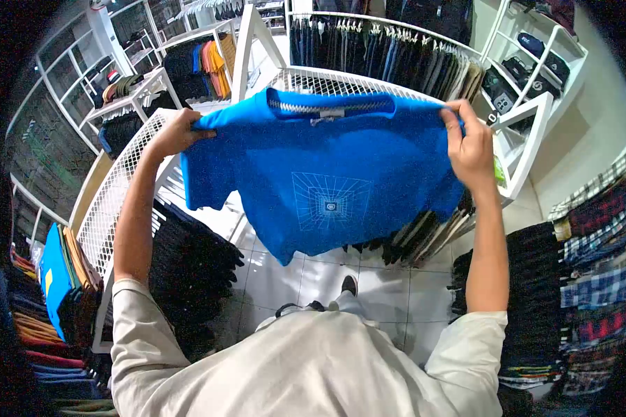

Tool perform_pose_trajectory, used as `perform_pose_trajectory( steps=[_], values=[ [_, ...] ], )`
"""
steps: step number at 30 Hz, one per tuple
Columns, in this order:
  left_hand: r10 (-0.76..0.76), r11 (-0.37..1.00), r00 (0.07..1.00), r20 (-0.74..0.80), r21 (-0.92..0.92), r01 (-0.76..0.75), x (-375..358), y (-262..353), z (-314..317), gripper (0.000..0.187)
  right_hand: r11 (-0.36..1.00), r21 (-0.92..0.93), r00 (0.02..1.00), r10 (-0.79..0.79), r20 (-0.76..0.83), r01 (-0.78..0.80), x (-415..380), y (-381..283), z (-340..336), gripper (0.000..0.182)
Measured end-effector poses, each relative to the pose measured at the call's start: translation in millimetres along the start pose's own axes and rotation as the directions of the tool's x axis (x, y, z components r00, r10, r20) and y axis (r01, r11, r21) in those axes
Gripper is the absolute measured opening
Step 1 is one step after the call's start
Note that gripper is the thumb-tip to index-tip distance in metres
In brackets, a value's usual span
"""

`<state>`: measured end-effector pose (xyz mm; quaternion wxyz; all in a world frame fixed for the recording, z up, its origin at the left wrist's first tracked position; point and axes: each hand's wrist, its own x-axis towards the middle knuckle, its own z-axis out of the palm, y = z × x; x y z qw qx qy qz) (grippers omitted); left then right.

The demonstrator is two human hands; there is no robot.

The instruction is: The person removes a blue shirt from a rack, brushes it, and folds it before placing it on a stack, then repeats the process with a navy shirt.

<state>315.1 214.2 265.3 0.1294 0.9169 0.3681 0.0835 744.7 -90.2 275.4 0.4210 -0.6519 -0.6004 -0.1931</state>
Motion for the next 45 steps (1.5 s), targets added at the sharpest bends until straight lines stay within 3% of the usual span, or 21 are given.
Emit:
perform_pose_trajectory(
  steps=[2, 6, 8, 10, 11, 12, 14, 15, 18, 20, 22, 24, 27, 30, 31, 32, 34, 37, 40, 42, 45],
  values=[
    [0.180, 0.950, 0.951, -0.250, 0.297, -0.101, 11, -25, 25, 0.030, 1.000, 0.013, 1.000, -0.013, -0.001, 0.013, -19, -8, -3, 0.016],
    [0.102, 0.942, 0.858, -0.503, 0.327, 0.080, 29, -8, 47, 0.021, 0.975, 0.164, 0.983, 0.129, 0.128, -0.149, -63, -28, -20, 0.015],
    [0.145, 0.919, 0.842, -0.519, 0.386, 0.079, 38, -5, 43, 0.026, 0.849, 0.381, 0.910, 0.240, 0.337, -0.365, -96, -38, -24, 0.013],
    [-0.122, 0.981, 0.766, -0.631, 0.043, 0.192, 39, 19, 36, 0.036, 0.701, 0.511, 0.799, 0.142, 0.584, -0.498, -122, -57, -24, 0.012],
    [-0.238, 0.959, 0.819, -0.522, -0.262, 0.111, 46, 13, 36, 0.039, 0.629, 0.458, 0.634, 0.071, 0.770, -0.628, -128, -62, -20, 0.012],
    [-0.233, 0.961, 0.821, -0.521, -0.255, 0.111, 47, 18, 36, 0.039, 0.562, 0.368, 0.430, -0.024, 0.903, -0.741, -134, -64, -13, 0.013],
    [-0.106, 0.483, 0.924, -0.368, -0.831, -0.276, 43, 40, 39, 0.039, 0.537, 0.357, 0.207, -0.320, 0.925, -0.765, -131, -66, 14, 0.014],
    [0.012, 0.350, 0.945, -0.328, -0.884, -0.311, 35, 50, 37, 0.041, 0.534, 0.364, 0.194, -0.348, 0.917, -0.763, -127, -64, 27, 0.015],
    [0.157, 0.277, 0.954, -0.256, -0.916, -0.291, 4, 82, 23, 0.043, 0.417, 0.572, 0.625, -0.010, 0.780, -0.706, -108, -65, 86, 0.033],
    [0.197, 0.297, 0.938, -0.285, -0.895, -0.334, -4, 87, 20, 0.044, 0.384, 0.734, 0.829, 0.253, 0.499, -0.560, -88, -69, 134, 0.067],
    [0.320, 0.102, 0.913, -0.252, -0.949, -0.298, -5, 67, 25, 0.046, 0.207, 0.819, 0.823, 0.343, 0.452, -0.536, -61, -77, 169, 0.074],
    [0.333, 0.104, 0.913, -0.235, -0.953, -0.284, -17, 74, 20, 0.050, 0.699, 0.647, 0.909, 0.011, 0.417, -0.305, -43, -63, 204, 0.057],
    [0.352, 0.196, 0.880, -0.320, -0.894, -0.404, -40, 93, 6, 0.045, -0.014, 0.933, 0.932, 0.036, 0.360, -0.360, -27, -90, 216, 0.041],
    [0.176, 0.133, 0.921, -0.347, -0.919, -0.372, -54, 67, -1, 0.046, -0.023, 0.959, 0.906, 0.324, 0.273, -0.281, -16, -115, 214, 0.029],
    [0.133, 0.041, 0.925, -0.355, -0.931, -0.363, -54, 51, 5, 0.054, -0.141, 0.957, 0.919, 0.273, 0.285, -0.254, -4, -120, 214, 0.019],
    [0.107, -0.059, 0.905, -0.413, -0.911, -0.408, -51, 36, 14, 0.054, -0.006, 0.918, 0.902, 0.180, 0.392, -0.397, 7, -112, 209, 0.013],
    [-0.128, 0.206, 0.913, -0.388, -0.911, -0.358, -55, 60, 26, 0.062, -0.020, 0.947, 0.932, 0.168, 0.320, -0.322, 13, -135, 195, 0.010],
    [-0.132, 0.506, 0.991, -0.017, -0.861, 0.052, -51, 50, 62, 0.088, -0.099, 0.943, 0.934, 0.136, 0.329, -0.318, 12, -137, 202, 0.011],
    [-0.029, 0.248, 0.999, 0.043, -0.967, 0.049, -39, 77, 96, 0.057, 0.125, 0.927, 0.928, 0.174, 0.330, -0.354, 4, -121, 192, 0.012],
    [-0.067, 0.114, 0.996, -0.054, -0.992, -0.046, -11, 80, 102, 0.039, 0.109, 0.928, 0.921, 0.207, 0.329, -0.356, -7, -109, 180, 0.012],
    [-0.109, 0.145, 0.986, -0.122, -0.984, -0.106, 6, 130, 74, 0.030, 0.191, 0.917, 0.904, 0.324, 0.278, -0.350, -39, -75, 161, 0.015]
  ],
)
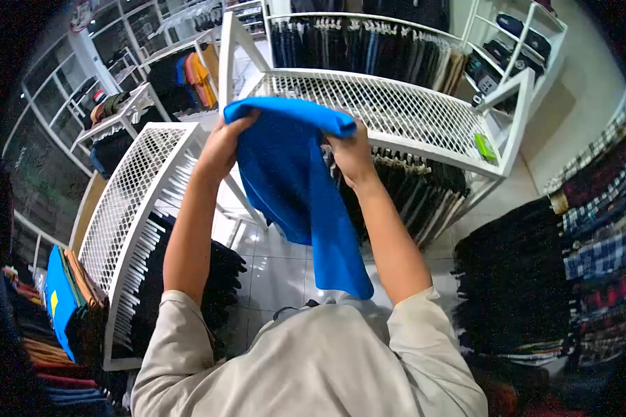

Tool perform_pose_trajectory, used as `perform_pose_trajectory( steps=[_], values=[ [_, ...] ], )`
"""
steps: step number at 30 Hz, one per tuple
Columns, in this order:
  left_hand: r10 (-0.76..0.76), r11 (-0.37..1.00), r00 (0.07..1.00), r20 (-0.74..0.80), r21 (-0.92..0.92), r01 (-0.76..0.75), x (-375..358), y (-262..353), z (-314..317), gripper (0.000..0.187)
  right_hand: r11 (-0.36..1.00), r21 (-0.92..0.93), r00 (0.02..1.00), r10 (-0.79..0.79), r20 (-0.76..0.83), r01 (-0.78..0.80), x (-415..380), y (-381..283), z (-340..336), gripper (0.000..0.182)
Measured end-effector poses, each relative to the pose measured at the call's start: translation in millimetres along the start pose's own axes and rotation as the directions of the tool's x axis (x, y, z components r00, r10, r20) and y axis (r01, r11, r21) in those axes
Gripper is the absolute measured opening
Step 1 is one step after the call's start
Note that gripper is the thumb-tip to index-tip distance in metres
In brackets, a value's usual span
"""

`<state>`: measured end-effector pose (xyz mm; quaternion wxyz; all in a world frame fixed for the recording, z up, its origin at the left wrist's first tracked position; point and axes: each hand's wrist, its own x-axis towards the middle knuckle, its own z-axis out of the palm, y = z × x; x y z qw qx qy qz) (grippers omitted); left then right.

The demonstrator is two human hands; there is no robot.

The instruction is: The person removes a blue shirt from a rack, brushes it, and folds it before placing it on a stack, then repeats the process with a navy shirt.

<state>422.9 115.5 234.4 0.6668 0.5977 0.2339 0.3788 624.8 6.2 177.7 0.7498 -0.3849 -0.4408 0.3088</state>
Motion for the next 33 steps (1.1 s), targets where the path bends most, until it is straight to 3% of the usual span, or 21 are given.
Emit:
perform_pose_trajectory(
  steps=[1, 3, 4, 5, 7, 10, 13, 15, 17, 18, 19, 21, 22, 23, 25, 26, 29, 30, 33],
  values=[
    [0.022, 0.997, 1.000, 0.017, 0.077, -0.023, 6, 7, 13, 0.029, 1.000, -0.011, 1.000, -0.001, -0.017, 0.001, -12, 0, -12, 0.015],
    [0.164, 0.977, 0.983, 0.087, 0.125, -0.174, 11, 16, 41, 0.029, 0.961, -0.275, 0.999, 0.018, 0.046, -0.005, -42, 2, -29, 0.024],
    [0.157, 0.966, 0.984, 0.081, 0.196, -0.171, 12, 24, 52, 0.029, 0.981, -0.192, 0.995, 0.030, 0.096, -0.011, -54, 6, -31, 0.030],
    [0.154, 0.973, 0.975, 0.163, 0.149, -0.179, 17, 29, 58, 0.028, 0.965, -0.263, 0.998, 0.039, 0.054, -0.023, -72, 10, -34, 0.032],
    [0.190, 0.954, 0.962, 0.198, 0.196, -0.228, 18, 42, 71, 0.027, 0.944, -0.325, 0.989, 0.100, 0.112, -0.059, -92, 13, -33, 0.032],
    [0.255, 0.936, 0.942, 0.220, 0.187, -0.297, 27, 51, 78, 0.032, 0.893, -0.421, 0.983, 0.180, 0.018, -0.156, -106, 36, -34, 0.031],
    [0.328, 0.881, 0.920, 0.216, 0.283, -0.380, 39, 63, 68, 0.036, 0.910, -0.405, 0.995, 0.100, 0.000, -0.091, -116, 66, -47, 0.031],
    [0.378, 0.887, 0.908, 0.180, 0.209, -0.411, 55, 71, 56, 0.038, 0.872, -0.478, 0.991, 0.129, 0.018, -0.105, -126, 77, -61, 0.032],
    [0.304, 0.931, 0.948, 0.092, 0.181, -0.316, 80, 78, 27, 0.042, 0.759, -0.602, 0.952, 0.307, -0.006, -0.249, -137, 83, -68, 0.035],
    [0.292, 0.942, 0.956, 0.022, 0.168, -0.292, 67, 89, 33, 0.041, 0.833, -0.530, 0.984, 0.178, -0.013, -0.158, -145, 103, -74, 0.036],
    [0.332, 0.920, 0.943, 0.002, 0.220, -0.324, 77, 92, 21, 0.043, 0.836, -0.526, 0.983, 0.181, -0.008, -0.158, -148, 107, -77, 0.036],
    [0.331, 0.922, 0.942, 0.055, 0.194, -0.335, 88, 101, 2, 0.047, 0.708, -0.628, 0.928, 0.367, -0.064, -0.323, -157, 112, -86, 0.035],
    [0.324, 0.934, 0.945, -0.036, 0.171, -0.314, 82, 103, 2, 0.048, 0.673, -0.683, 0.936, 0.350, -0.046, -0.285, -159, 116, -91, 0.036],
    [0.322, 0.935, 0.946, -0.035, 0.172, -0.312, 84, 103, -1, 0.048, 0.673, -0.681, 0.935, 0.351, -0.049, -0.288, -162, 118, -96, 0.036],
    [0.359, 0.925, 0.929, -0.089, 0.168, -0.341, 95, 105, -23, 0.048, 0.550, -0.745, 0.887, 0.447, -0.119, -0.377, -166, 115, -106, 0.035],
    [0.321, 0.934, 0.944, -0.074, 0.189, -0.303, 99, 108, -39, 0.047, 0.632, -0.723, 0.949, 0.297, -0.108, -0.280, -175, 134, -120, 0.032],
    [0.322, 0.943, 0.942, -0.090, 0.115, -0.311, 106, 109, -66, 0.043, 0.650, -0.711, 0.959, 0.245, -0.140, -0.269, -176, 121, -142, 0.033],
    [0.370, 0.927, 0.925, -0.085, 0.104, -0.361, 84, 112, -43, 0.039, 0.707, -0.659, 0.965, 0.230, -0.129, -0.256, -176, 126, -158, 0.032],
    [0.346, 0.934, 0.928, -0.137, 0.147, -0.326, 90, 113, -69, 0.040, 0.710, -0.587, 0.921, 0.330, -0.210, -0.388, -170, 93, -177, 0.031]
  ],
)
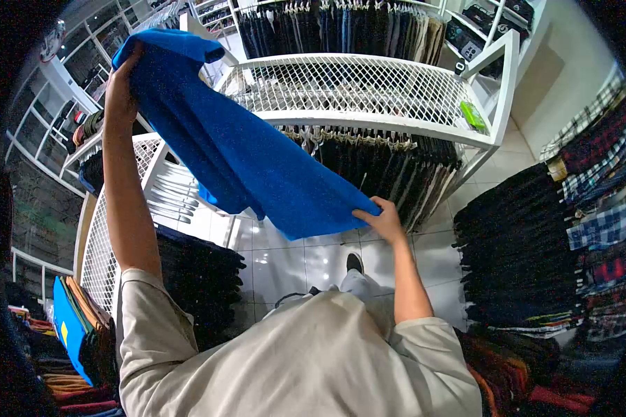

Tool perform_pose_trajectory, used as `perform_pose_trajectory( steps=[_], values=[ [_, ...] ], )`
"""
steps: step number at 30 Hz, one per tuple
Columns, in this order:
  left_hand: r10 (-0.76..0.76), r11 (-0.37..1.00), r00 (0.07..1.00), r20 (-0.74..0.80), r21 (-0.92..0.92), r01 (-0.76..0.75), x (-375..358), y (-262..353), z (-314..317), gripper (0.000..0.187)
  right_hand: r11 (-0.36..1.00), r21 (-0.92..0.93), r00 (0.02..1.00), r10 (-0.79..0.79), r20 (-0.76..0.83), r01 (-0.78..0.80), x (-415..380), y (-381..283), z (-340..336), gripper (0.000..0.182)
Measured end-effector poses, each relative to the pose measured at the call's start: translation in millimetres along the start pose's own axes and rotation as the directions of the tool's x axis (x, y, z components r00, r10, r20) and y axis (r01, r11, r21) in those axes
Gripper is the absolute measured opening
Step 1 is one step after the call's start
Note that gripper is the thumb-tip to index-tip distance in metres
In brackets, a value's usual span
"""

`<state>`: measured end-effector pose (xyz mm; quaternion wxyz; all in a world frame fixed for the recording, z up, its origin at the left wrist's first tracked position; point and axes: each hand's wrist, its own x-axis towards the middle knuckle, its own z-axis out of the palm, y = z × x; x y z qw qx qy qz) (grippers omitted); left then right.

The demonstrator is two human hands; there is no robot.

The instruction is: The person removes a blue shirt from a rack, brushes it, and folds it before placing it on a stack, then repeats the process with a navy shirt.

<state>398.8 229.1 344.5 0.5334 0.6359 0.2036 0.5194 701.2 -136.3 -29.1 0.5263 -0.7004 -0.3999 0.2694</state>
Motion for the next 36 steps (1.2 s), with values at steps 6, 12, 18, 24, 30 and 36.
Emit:
perform_pose_trajectory(
  steps=[6, 12, 18, 24, 30, 36],
  values=[
    [0.005, 0.999, 1.000, -0.029, 0.038, -0.004, -1, -21, -20, 0.039, 0.794, 0.594, 0.990, 0.136, 0.029, -0.126, 1, -36, -61, 0.020],
    [-0.086, 0.995, 0.988, -0.128, 0.043, 0.092, 7, -74, -52, 0.041, 0.919, -0.390, 0.979, -0.134, -0.151, 0.066, 32, -80, -136, 0.014],
    [-0.108, 0.994, 0.984, -0.139, 0.017, 0.112, -7, -111, -73, 0.039, 0.694, -0.713, 0.766, -0.510, -0.390, 0.100, 26, -133, -122, 0.010],
    [-0.082, 0.997, 0.975, -0.207, -0.019, 0.080, -14, -118, -80, 0.038, 0.792, -0.593, 0.670, -0.521, -0.529, 0.148, 38, -117, -114, 0.021],
    [-0.076, 0.995, 0.976, -0.203, -0.080, 0.061, -25, -109, -66, 0.037, 0.922, -0.058, 0.654, -0.315, -0.687, 0.383, 62, -66, -115, 0.016],
    [-0.096, 0.994, 0.980, -0.175, -0.067, 0.085, -22, -118, -67, 0.035, 0.919, -0.394, 0.666, -0.300, -0.683, 0.010, 62, -67, -103, 0.016]
  ],
)
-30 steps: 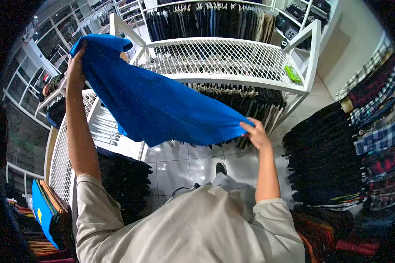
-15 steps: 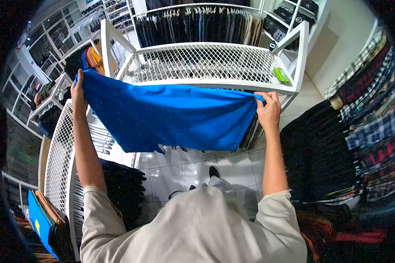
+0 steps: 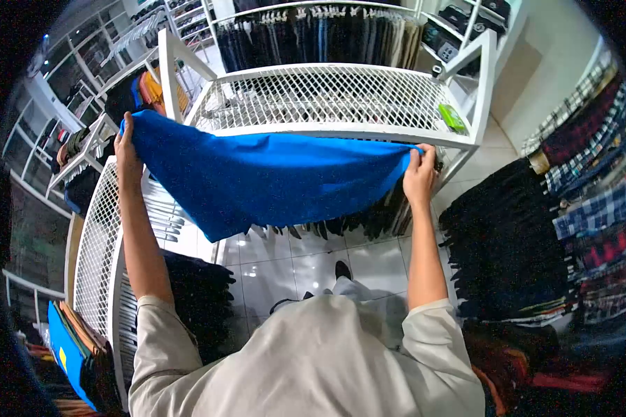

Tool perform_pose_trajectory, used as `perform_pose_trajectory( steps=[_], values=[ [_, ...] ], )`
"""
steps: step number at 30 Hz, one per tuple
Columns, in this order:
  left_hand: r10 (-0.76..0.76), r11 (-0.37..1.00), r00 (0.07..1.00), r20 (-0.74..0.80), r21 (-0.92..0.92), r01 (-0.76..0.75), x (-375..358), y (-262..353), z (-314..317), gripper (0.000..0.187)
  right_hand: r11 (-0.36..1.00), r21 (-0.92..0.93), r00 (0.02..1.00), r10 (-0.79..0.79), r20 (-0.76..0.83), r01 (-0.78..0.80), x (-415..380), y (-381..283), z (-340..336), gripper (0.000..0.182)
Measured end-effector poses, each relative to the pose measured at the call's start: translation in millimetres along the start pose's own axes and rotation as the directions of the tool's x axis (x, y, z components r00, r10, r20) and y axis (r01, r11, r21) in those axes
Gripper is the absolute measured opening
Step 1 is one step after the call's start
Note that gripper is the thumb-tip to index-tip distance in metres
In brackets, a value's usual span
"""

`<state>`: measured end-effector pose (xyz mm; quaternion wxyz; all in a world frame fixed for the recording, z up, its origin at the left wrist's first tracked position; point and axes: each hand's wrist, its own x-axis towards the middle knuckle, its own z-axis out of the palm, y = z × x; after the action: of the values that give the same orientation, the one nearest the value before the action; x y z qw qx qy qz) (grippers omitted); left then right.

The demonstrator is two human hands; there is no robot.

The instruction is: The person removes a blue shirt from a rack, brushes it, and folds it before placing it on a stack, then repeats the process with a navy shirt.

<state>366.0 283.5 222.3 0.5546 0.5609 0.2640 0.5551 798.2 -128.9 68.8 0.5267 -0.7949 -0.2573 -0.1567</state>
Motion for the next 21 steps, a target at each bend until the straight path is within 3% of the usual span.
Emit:
perform_pose_trajectory(
  steps=[1, 2, 4, 5, 6, 8, 9, 10, 12, 13, 14, 16, 17, 18, 20, 21],
  values=[
    [0.010, 1.000, 1.000, 0.005, -0.010, -0.010, 2, -4, 0, 0.035, 0.999, 0.034, 1.000, -0.007, -0.005, 0.007, 4, 15, 6, 0.023],
    [0.021, 1.000, 1.000, 0.011, -0.021, -0.021, 3, -7, -1, 0.035, 0.984, 0.129, 0.992, -0.117, -0.047, 0.122, 11, 29, 15, 0.025],
    [0.006, 1.000, 1.000, 0.021, 0.017, -0.007, 2, -6, -1, 0.034, 0.940, 0.323, 0.993, 0.087, 0.083, -0.109, 21, 39, 17, 0.022],
    [-0.007, 1.000, 1.000, 0.002, 0.028, 0.007, 2, -10, -2, 0.034, 0.723, 0.608, 0.944, 0.252, 0.212, -0.329, 28, 41, 18, 0.016],
    [-0.020, 0.999, 1.000, -0.016, 0.035, 0.021, 2, -12, -1, 0.034, 0.516, 0.792, 0.928, 0.331, 0.168, -0.327, 26, 15, 20, 0.014],
    [-0.012, 1.000, 1.000, 0.003, 0.014, 0.011, 1, -22, -1, 0.034, 0.294, 0.788, 0.827, 0.357, 0.434, -0.540, 31, 11, 9, 0.017],
    [-0.006, 1.000, 1.000, 0.025, -0.003, 0.006, 1, -25, -1, 0.034, 0.270, 0.716, 0.755, 0.377, 0.537, -0.644, 37, 12, 8, 0.017],
    [-0.010, 1.000, 1.000, 0.029, -0.007, 0.010, 1, -29, 0, 0.034, 0.274, 0.716, 0.756, 0.380, 0.533, -0.642, 39, 15, 8, 0.017],
    [-0.025, 0.999, 0.999, -0.021, -0.034, 0.025, 0, -35, -1, 0.034, 0.562, 0.556, 0.747, 0.181, 0.640, -0.613, 39, 12, 7, 0.023],
    [-0.024, 1.000, 1.000, -0.012, 0.006, 0.024, 0, -36, -5, 0.034, 0.530, 0.641, 0.793, 0.102, 0.601, -0.554, 40, 6, 0, 0.027],
    [-0.023, 1.000, 1.000, -0.010, 0.000, 0.023, 2, -38, -8, 0.034, 0.487, 0.658, 0.799, 0.160, 0.579, -0.574, 45, -1, -8, 0.026],
    [0.003, 1.000, 0.999, -0.049, 0.026, -0.002, 8, -47, -18, 0.034, 0.412, 0.802, 0.897, 0.102, 0.431, -0.432, 50, 8, -9, 0.028],
    [-0.008, 0.999, 0.999, -0.047, 0.035, 0.009, 14, -56, -29, 0.033, 0.635, 0.659, 0.896, 0.127, 0.426, -0.403, 49, 13, -9, 0.031],
    [-0.017, 0.999, 0.999, -0.041, 0.040, 0.018, 11, -62, -33, 0.033, 0.736, 0.551, 0.871, 0.106, 0.479, -0.393, 49, 15, -10, 0.033],
    [0.060, 0.993, 0.995, -0.077, 0.107, -0.051, 17, -68, -37, 0.032, 0.750, 0.581, 0.922, 0.097, 0.376, -0.316, 58, 17, -28, 0.033],
    [0.060, 0.996, 0.998, -0.030, 0.063, -0.058, 12, -68, -40, 0.030, 0.805, 0.565, 0.963, 0.029, 0.268, -0.181, 61, 14, -30, 0.031]
  ],
)
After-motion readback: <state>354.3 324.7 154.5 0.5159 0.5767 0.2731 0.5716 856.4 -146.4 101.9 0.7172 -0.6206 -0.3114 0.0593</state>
